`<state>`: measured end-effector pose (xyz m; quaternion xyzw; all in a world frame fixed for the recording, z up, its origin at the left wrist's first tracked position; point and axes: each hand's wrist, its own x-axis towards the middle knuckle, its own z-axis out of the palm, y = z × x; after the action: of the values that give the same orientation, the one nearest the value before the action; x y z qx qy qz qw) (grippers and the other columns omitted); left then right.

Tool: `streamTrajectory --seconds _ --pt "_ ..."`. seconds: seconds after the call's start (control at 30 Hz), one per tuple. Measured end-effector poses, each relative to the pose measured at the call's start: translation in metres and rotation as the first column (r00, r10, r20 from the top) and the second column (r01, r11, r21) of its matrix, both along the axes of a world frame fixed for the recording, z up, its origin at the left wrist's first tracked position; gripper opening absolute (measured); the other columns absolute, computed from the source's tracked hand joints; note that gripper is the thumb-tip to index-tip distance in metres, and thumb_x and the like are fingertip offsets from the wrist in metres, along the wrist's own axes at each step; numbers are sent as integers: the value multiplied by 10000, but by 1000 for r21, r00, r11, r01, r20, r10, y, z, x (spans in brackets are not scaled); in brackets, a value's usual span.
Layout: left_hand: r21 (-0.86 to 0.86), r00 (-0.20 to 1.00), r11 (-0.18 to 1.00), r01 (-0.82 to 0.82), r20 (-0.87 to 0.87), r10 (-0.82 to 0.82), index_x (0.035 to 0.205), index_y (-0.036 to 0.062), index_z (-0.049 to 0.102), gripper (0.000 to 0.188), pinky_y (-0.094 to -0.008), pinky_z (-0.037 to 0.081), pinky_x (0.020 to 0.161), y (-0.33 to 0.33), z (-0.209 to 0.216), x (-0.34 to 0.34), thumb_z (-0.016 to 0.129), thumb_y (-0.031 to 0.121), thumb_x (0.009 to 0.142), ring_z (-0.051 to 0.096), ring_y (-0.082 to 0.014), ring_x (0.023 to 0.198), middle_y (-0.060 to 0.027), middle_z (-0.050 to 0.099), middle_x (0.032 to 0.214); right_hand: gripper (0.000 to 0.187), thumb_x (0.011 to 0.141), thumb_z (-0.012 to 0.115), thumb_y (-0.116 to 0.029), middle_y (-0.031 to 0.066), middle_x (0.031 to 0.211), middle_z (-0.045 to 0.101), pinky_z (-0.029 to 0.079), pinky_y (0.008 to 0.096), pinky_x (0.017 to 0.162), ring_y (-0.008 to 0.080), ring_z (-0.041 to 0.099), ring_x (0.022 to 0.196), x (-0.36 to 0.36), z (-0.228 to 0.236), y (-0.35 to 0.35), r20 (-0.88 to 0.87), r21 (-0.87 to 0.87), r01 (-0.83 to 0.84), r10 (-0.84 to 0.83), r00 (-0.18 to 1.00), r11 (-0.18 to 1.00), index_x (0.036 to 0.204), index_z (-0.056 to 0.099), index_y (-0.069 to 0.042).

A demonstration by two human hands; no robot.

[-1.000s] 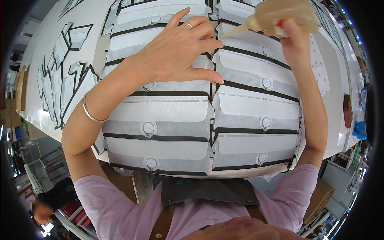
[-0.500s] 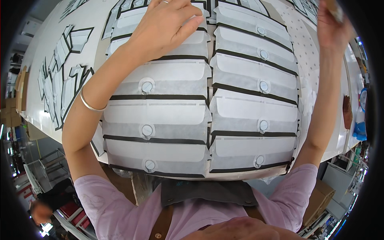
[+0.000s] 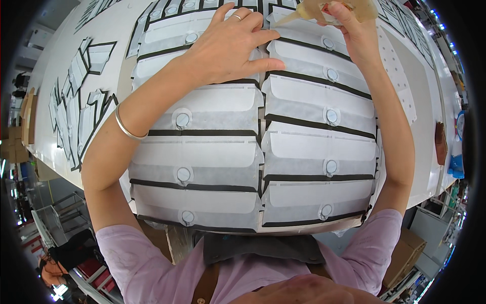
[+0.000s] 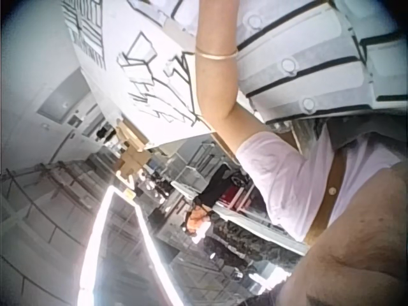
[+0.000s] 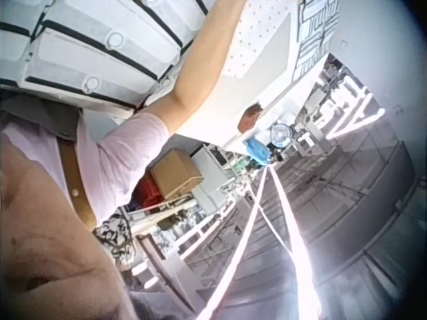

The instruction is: The person applies adhesive from a squeeze bottle to circular tabs on multiple white rectangular mask-like components arranged on a table. They then place small white paper pieces onto the adhesive spots and press them down. The person works methodically across the array of components.

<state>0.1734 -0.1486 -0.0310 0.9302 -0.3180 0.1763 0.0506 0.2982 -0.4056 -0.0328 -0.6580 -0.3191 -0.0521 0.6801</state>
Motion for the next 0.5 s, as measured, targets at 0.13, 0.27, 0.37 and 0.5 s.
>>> streamTrajectory --seconds 0.13,0.27,0.37,0.5 --pt "13 999 999 -34 -41 35 1253 92 691 628 -542 283 1191 -3 1 -1 626 627 930 566 -281 1066 -86 573 1000 471 832 863 -235 50 1057 693 546 309 869 151 662 976 -11 6 6 23 -43 33 -32 999 999 1193 638 -34" --pt "-20 1000 1000 7 10 -7 1229 76 699 669 -561 279 1186 -5 -2 1 645 656 900 565 -276 1061 -81 573 960 451 833 857 -189 59 1061 691 544 316 876 158 658 981 -8 5 4 2 -55 17 -17 1000 998 1192 640 -24" --pt "-32 999 999 7 39 -6 1213 70 706 684 -569 278 1183 -3 -7 1 654 668 886 563 -272 1050 -77 573 941 448 839 849 -143 70 1069 691 545 313 881 165 657 1004 -1 10 10 55 -178 88 -80 995 980 1209 634 -12" --pt "-29 1000 1000 -7 25 8 1203 69 712 695 -568 277 1180 -5 -6 1 654 680 877 560 -266 1037 -71 572 922 454 843 842 -107 78 1085 688 545 315 895 170 656 1029 5 4 15 55 -124 62 -55 997 990 1227 626 -1"
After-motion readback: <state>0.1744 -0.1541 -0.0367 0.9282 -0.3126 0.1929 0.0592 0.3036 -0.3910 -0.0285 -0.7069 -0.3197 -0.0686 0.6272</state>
